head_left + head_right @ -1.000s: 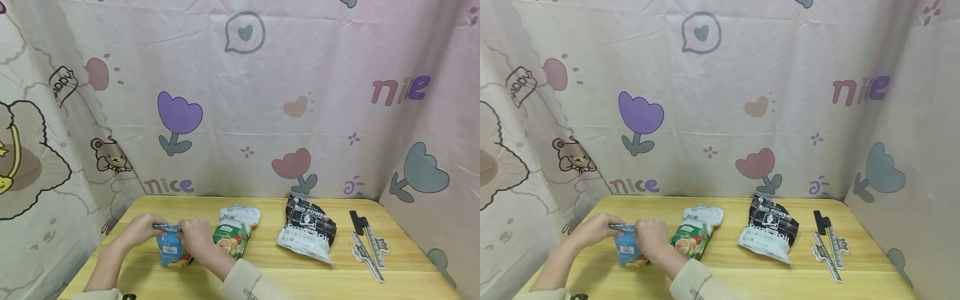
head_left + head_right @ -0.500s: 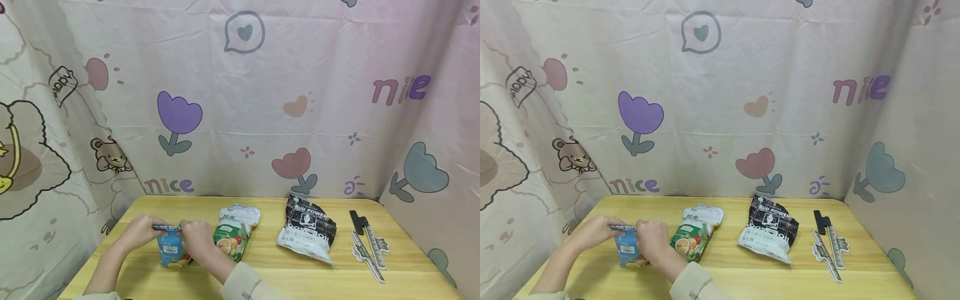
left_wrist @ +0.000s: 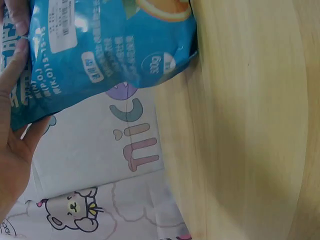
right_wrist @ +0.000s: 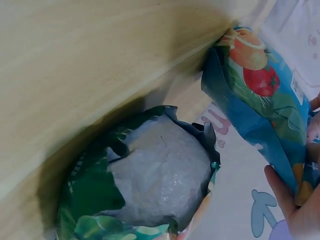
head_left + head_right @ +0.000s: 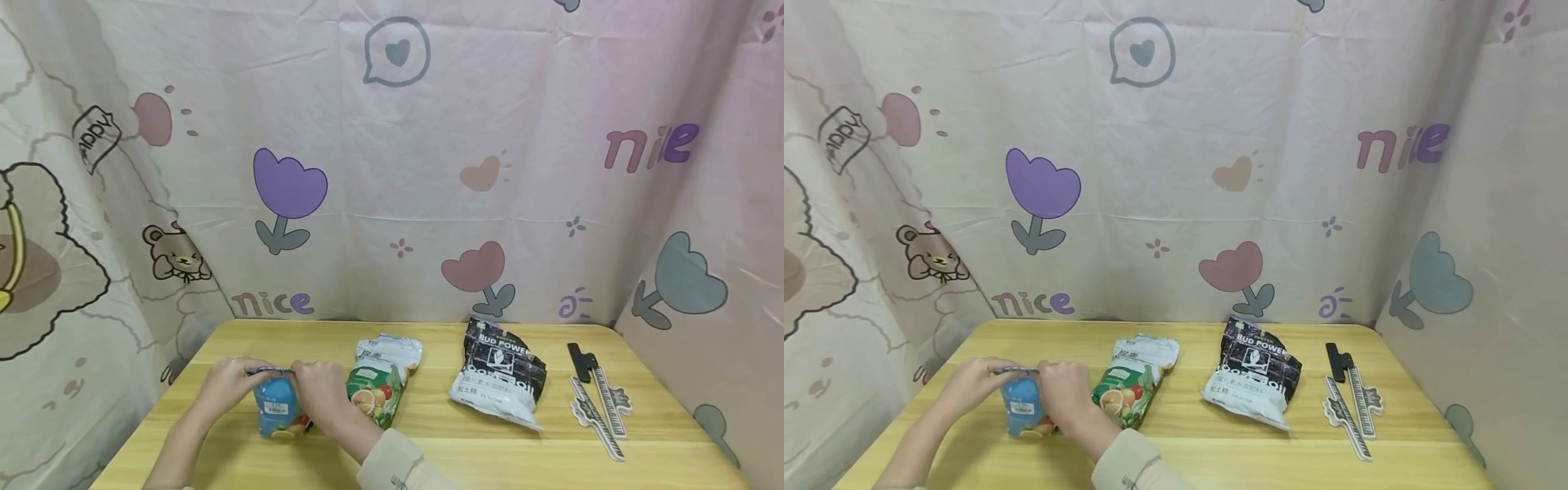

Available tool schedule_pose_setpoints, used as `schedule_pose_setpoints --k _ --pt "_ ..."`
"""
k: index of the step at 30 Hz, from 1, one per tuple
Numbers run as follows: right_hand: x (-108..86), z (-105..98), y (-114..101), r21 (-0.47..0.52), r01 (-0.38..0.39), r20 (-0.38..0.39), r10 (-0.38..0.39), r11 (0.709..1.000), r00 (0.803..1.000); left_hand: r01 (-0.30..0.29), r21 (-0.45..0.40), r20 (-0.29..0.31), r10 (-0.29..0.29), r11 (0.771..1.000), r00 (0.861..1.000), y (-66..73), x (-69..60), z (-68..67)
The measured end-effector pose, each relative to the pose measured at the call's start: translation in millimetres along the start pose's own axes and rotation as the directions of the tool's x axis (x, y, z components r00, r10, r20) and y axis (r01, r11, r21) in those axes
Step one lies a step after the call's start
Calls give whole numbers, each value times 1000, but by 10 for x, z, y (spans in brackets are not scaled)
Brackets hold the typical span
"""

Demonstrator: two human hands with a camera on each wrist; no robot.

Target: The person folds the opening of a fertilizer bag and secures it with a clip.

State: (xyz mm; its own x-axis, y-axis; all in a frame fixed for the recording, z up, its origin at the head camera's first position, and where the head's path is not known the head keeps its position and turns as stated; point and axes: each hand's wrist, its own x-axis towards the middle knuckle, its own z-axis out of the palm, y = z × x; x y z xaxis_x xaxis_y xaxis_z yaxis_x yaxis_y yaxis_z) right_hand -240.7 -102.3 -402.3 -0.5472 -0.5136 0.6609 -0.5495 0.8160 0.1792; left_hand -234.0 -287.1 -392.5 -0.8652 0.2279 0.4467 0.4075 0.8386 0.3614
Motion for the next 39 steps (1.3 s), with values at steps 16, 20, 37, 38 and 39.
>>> schedule_pose_setpoints --k 16,20,37,38,39 --pt "24 20 22 141 -46 71 36 989 997 -16 58 7 16 998 1000 8 -22 -13" --pt "23 14 34 141 -56 72 47 988 996 -17 60 9 17 998 1000 1 -21 -1" --pt "-46 31 16 100 -60 -6 61 993 998 60 -14 -75 -61 998 995 111 -68 93" --pt "-49 24 27 138 -70 15 69 988 998 76 -69 -60 -80 995 995 99 -76 79" --pt "-53 19 42 177 -84 37 78 981 996 91 -129 -45 -97 988 994 85 -84 61"
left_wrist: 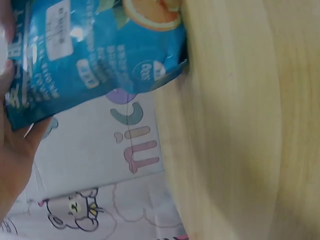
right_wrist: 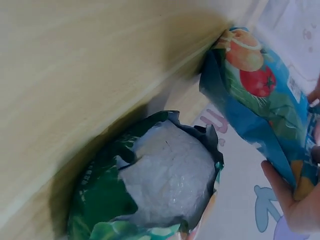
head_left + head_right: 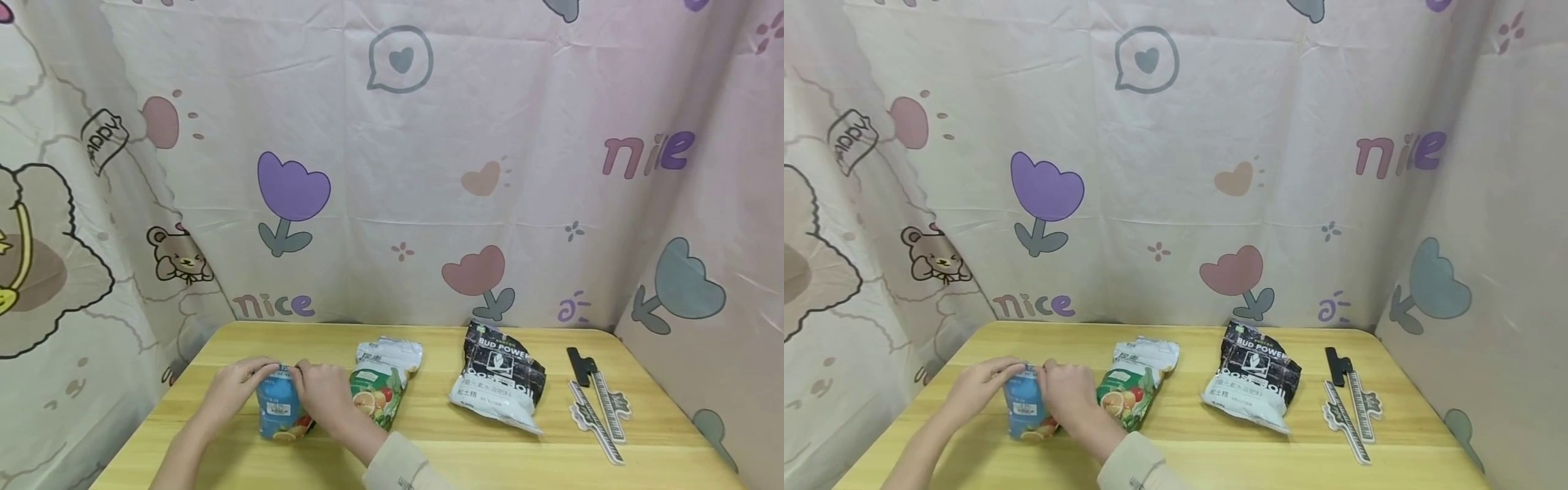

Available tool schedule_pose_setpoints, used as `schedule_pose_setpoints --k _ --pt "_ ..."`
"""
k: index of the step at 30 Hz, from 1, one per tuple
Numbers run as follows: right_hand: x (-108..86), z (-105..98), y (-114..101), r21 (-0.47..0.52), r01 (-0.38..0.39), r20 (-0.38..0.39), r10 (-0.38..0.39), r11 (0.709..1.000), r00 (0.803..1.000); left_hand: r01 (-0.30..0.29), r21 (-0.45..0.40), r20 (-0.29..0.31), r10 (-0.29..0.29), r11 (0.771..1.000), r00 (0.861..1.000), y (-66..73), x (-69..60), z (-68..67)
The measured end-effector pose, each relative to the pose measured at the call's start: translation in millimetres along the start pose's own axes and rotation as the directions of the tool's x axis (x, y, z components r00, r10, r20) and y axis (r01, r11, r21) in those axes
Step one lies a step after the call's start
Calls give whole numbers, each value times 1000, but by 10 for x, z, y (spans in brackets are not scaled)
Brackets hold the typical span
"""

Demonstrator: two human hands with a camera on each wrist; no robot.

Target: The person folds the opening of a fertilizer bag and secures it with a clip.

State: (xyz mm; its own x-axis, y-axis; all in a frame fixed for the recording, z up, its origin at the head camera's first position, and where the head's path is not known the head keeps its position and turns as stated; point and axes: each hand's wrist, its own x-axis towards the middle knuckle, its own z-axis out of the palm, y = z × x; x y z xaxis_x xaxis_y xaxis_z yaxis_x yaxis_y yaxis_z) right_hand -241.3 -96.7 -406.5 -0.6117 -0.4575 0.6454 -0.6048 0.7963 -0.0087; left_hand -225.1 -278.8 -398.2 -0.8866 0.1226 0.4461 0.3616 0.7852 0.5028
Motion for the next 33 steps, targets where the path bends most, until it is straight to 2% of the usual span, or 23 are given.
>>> schedule_pose_setpoints --k 3,5,11,17,19,22,24,28,30,33 --pt "-21 -38 64 145 -38 58 30 989 998 52 -140 46 -46 989 998 -36 -18 -69" --pt "-35 -52 107 198 -56 81 40 979 996 51 -175 50 -43 983 998 -42 -21 -103" --pt "-35 -74 166 242 -71 88 51 968 995 -13 -113 4 13 994 1000 -65 22 -85" --pt "-52 -138 208 320 -93 150 46 943 988 74 -117 11 -73 990 997 -148 -26 -151" --pt "-66 -157 219 317 -92 170 39 944 985 82 -102 -7 -83 991 997 -157 -59 -175" --pt "-80 -172 228 260 -71 163 29 963 986 41 -73 -59 -45 996 997 -142 -84 -176" --pt "-88 -169 229 210 -52 129 25 976 991 2 -47 -108 -7 999 994 -121 -82 -161" --pt "-102 -153 226 144 -27 44 21 989 999 -77 0 -190 75 997 979 -99 -61 -124" --pt "-105 -151 226 156 -26 29 22 987 999 -95 12 -197 95 995 976 -98 -54 -116" --pt "-107 -158 227 192 -39 51 29 981 998 -62 -9 -149 60 998 987 -104 -47 -127"
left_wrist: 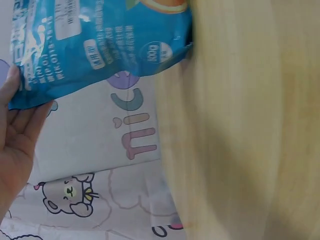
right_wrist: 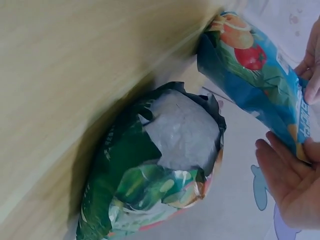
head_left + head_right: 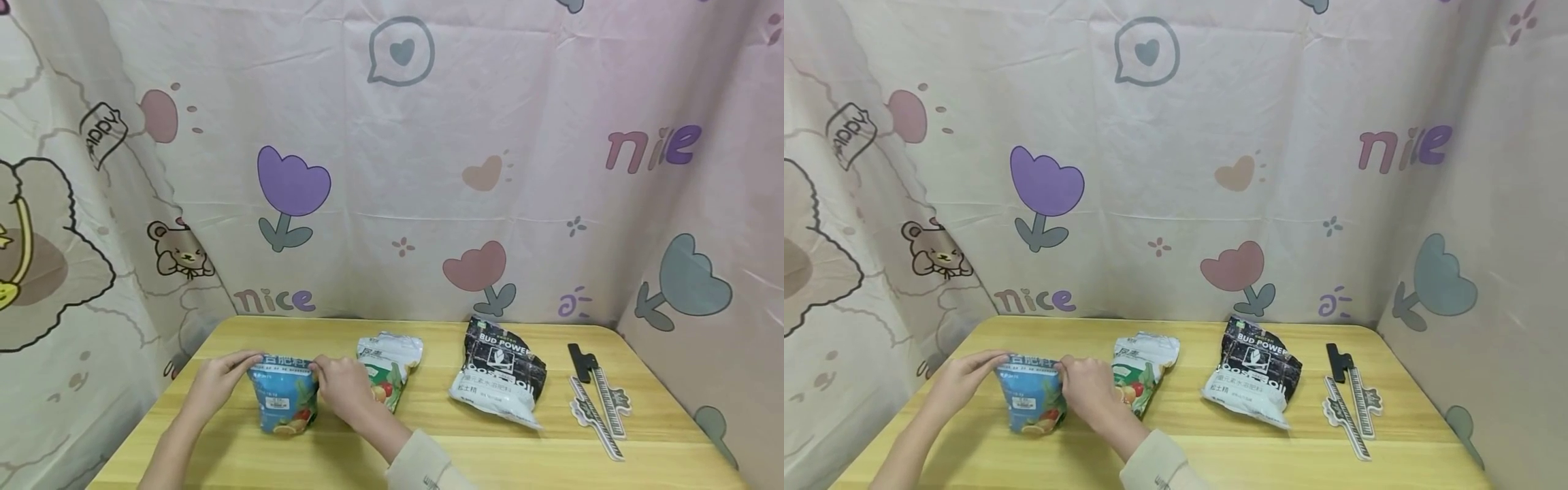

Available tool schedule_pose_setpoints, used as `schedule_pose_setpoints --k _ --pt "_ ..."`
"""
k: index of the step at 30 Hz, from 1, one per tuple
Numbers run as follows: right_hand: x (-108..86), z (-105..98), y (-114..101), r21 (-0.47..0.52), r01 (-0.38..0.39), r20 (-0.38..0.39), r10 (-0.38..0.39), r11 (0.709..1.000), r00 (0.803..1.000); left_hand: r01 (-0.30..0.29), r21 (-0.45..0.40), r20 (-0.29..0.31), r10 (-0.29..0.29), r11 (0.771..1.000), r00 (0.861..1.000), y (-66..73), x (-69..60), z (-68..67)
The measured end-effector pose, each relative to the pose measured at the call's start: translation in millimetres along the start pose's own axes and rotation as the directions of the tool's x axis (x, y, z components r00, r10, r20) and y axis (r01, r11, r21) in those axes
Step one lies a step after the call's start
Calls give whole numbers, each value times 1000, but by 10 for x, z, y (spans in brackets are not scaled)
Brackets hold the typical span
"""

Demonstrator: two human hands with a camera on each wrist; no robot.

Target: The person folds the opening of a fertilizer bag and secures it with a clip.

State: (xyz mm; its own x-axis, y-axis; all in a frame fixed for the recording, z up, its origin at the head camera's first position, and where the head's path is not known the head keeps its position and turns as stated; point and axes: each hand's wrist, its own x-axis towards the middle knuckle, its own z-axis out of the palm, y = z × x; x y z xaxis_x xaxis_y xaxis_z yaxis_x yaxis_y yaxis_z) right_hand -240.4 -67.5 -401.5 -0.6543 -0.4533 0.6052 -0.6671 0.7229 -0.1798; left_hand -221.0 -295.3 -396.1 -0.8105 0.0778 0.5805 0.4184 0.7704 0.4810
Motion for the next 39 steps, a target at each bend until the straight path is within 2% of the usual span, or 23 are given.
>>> schedule_pose_setpoints --k 2,4,7,9,11,14,18,20,23,28,30,32,39 --pt "11 -14 1 33 -13 29 12 999 1000 33 10 52 -34 999 998 2 17 -20" --pt "26 -28 -3 51 -17 54 14 999 998 23 42 98 -27 999 995 10 41 -40" --pt "66 -45 -23 42 6 79 -10 999 997 -77 96 170 60 992 984 51 104 -63" --pt "108 -57 -47 7 37 93 -37 999 995 -152 120 232 121 981 965 102 171 -69" --pt "153 -53 -87 -36 77 104 -73 996 992 -174 136 306 125 975 944 164 223 -76" --pt "208 -32 -145 -92 117 109 -107 989 988 -157 161 402 81 974 912 261 285 -77" --pt "216 35 -184 -144 132 88 -120 981 989 -106 150 464 24 983 885 337 311 -58" --pt "202 75 -188 -155 130 69 -121 979 990 -81 140 465 7 987 885 341 306 -43" --pt "176 121 -190 -150 124 29 -121 981 992 -64 127 446 0 990 895 317 291 -25" --pt "157 173 -187 -152 99 -51 -108 983 993 -78 110 404 27 991 914 267 273 3" --pt "156 193 -191 -171 89 -74 -103 981 992 -69 110 389 21 992 921 254 265 11" --pt "155 213 -197 -189 80 -88 -98 979 991 -63 103 372 20 993 928 244 253 13" --pt "152 257 -221 -217 54 -129 -84 975 988 -101 99 322 64 990 944 194 203 36"
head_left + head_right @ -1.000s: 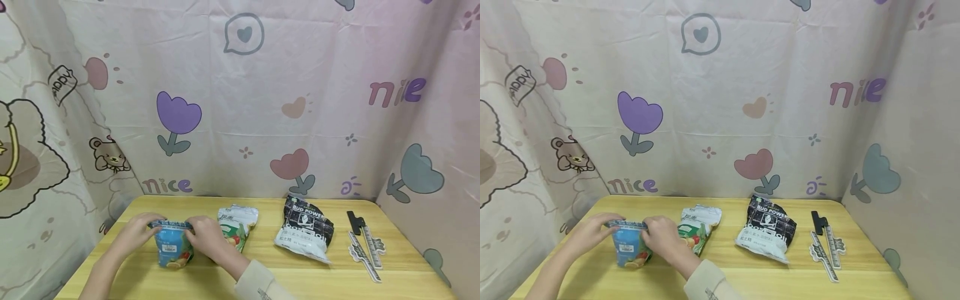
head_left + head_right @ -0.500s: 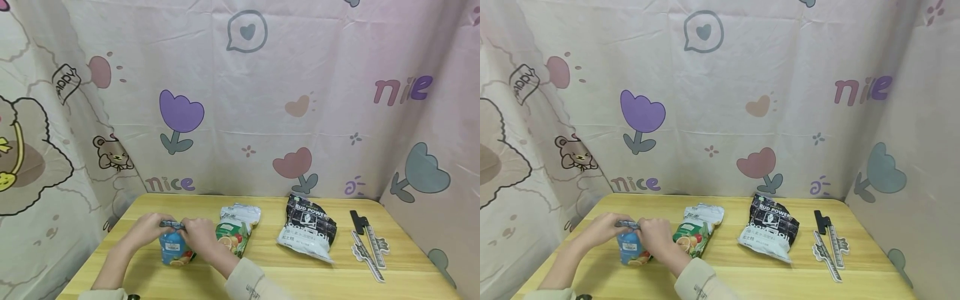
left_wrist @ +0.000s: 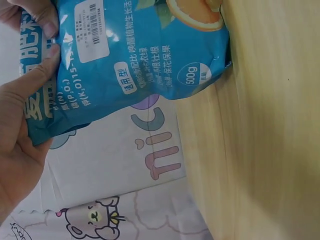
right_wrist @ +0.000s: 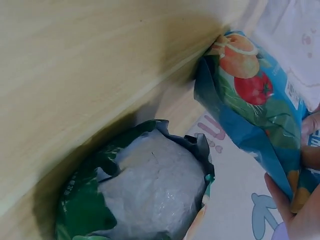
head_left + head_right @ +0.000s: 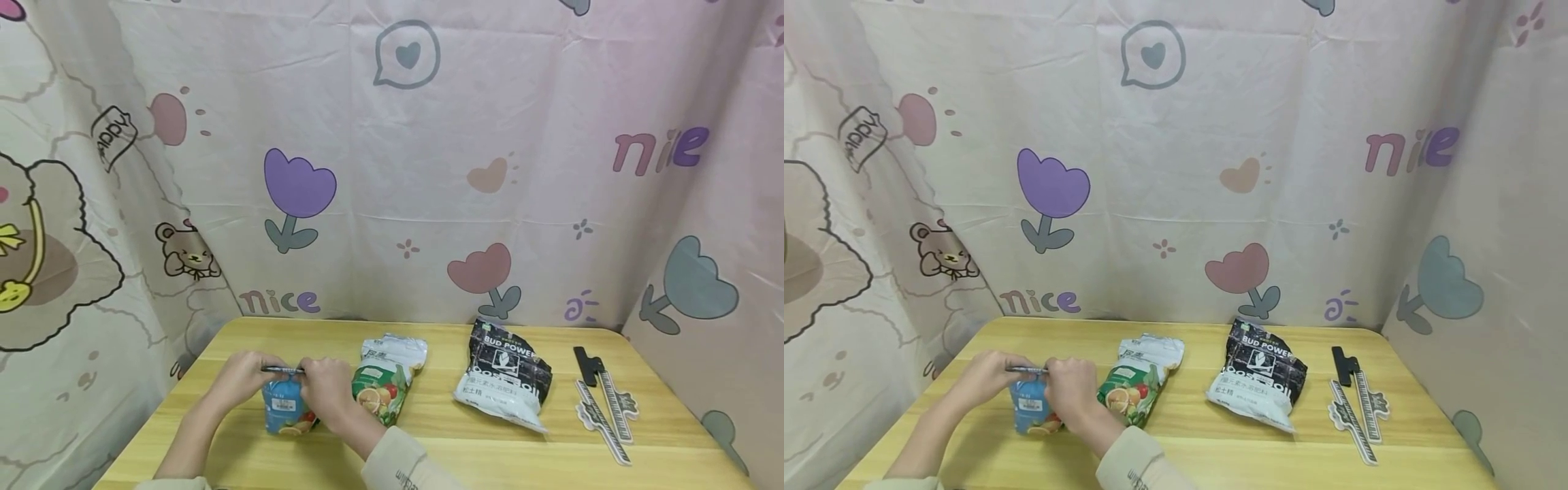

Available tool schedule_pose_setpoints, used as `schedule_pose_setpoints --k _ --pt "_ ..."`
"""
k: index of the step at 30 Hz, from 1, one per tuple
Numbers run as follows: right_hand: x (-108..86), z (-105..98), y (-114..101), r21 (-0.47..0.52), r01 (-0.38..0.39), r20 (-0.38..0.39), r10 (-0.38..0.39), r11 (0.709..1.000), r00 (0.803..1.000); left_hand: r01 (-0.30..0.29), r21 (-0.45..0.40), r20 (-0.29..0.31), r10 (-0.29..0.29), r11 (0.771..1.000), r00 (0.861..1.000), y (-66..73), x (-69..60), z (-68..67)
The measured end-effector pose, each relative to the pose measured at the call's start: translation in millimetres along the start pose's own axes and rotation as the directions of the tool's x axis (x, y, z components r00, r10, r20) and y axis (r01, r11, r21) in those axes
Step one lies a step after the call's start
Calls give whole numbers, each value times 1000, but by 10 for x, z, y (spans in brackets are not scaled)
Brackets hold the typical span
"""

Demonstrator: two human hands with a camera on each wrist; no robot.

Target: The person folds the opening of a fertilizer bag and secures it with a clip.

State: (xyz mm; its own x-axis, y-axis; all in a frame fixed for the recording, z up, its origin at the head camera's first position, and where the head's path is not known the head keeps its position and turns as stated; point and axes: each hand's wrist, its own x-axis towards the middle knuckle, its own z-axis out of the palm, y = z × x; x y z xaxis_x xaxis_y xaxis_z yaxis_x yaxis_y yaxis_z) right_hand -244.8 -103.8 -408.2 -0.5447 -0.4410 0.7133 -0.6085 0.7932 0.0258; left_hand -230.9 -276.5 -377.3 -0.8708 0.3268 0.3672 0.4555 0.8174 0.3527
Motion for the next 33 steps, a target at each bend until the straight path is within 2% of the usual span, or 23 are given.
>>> schedule_pose_setpoints --k 5,9,14,17,23,29,33 --pt "-6 2 29 7 47 -8 -47 999 999 -17 11 -16 17 1000 1000 -58 -4 37" --pt "-13 -13 39 15 85 39 -85 996 996 -21 -5 -19 21 1000 1000 -76 -32 42" --pt "-13 -46 37 16 73 124 -74 997 989 4 -76 11 -4 997 1000 -63 -63 24" --pt "-10 -56 40 3 66 146 -66 998 987 25 -116 24 -23 993 999 -54 -67 17" --pt "1 -35 39 -29 74 124 -70 997 990 42 -135 19 -40 990 999 -41 -66 19" --pt "8 -16 28 -71 38 101 -31 997 994 51 -82 -47 -54 995 997 -3 -43 68" --pt "11 -25 6 -86 15 113 -6 996 994 62 -50 -85 -66 997 994 14 -45 90"
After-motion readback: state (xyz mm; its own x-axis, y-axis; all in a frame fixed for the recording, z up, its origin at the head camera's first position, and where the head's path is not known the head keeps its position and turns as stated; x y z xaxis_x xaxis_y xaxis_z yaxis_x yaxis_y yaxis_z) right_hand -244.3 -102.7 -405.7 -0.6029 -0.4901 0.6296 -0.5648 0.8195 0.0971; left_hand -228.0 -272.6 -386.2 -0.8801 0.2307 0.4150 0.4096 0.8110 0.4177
